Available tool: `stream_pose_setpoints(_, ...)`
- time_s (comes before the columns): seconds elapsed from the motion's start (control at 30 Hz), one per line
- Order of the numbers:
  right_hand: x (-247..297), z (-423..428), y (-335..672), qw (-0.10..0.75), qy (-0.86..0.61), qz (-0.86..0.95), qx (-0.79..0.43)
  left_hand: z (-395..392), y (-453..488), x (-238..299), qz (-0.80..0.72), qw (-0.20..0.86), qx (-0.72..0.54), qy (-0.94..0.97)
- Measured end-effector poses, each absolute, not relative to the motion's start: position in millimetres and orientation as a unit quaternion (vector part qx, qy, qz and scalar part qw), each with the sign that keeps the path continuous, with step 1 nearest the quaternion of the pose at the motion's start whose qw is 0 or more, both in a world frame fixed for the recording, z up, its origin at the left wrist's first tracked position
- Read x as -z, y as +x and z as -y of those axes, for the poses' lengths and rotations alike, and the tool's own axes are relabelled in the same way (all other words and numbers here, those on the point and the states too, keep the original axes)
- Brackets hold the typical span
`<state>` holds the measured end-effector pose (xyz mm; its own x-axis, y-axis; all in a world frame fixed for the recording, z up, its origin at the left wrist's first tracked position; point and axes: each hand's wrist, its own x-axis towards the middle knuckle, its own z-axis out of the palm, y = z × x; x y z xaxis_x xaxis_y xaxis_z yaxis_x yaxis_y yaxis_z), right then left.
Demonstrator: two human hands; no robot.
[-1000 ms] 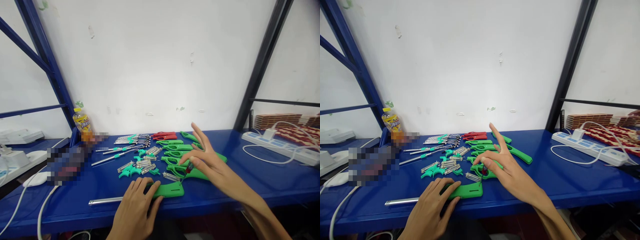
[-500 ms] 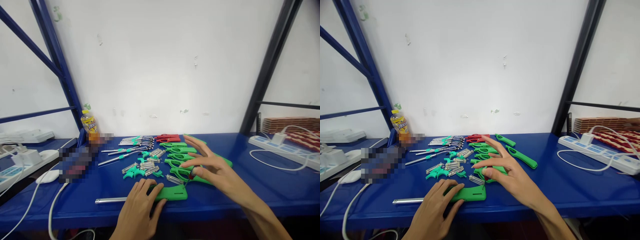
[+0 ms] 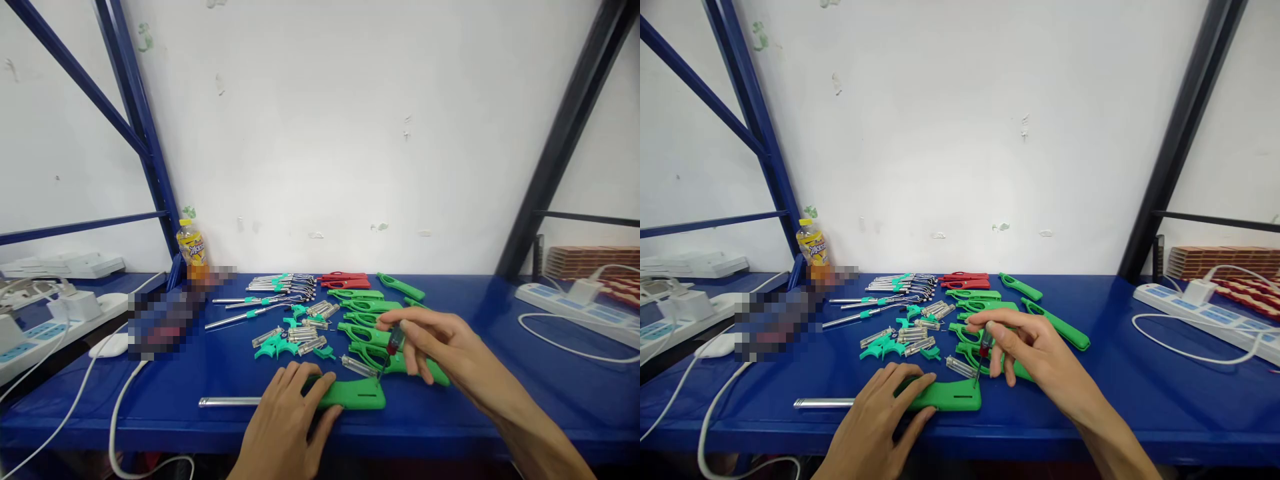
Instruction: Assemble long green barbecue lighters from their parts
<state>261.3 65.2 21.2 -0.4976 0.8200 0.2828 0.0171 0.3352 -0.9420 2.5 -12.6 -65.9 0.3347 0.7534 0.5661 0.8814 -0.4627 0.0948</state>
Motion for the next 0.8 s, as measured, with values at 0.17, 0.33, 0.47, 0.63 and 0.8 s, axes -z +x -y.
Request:
stream_pose_setpoints(0.17, -25, -62, 256, 0.467, -0.331, 0.71, -0.411, 14, 3, 64, 0.512, 0.102, 0.278, -0.806)
stream_pose_setpoints(0.33, -30, -59, 260, 0.421, -0.333, 0.742, -0.401, 15, 4, 64, 0.521, 0.088, 0.269, -0.805)
stream_pose_setpoints(0.47, -28, -61, 261, 0.453, -0.352, 0.735, -0.362, 15, 2, 68, 0.528, 0.076, 0.262, -0.804)
stream_pose_setpoints(0.63, -29, -57, 262, 0.41, -0.336, 0.773, -0.348, 14, 0, 65, 0.53, 0.062, 0.248, -0.809)
stream_pose_setpoints(0.8, -26, -58, 259, 0.442, -0.396, 0.747, -0.299, 9, 2, 57, 0.536, 0.072, 0.242, -0.806)
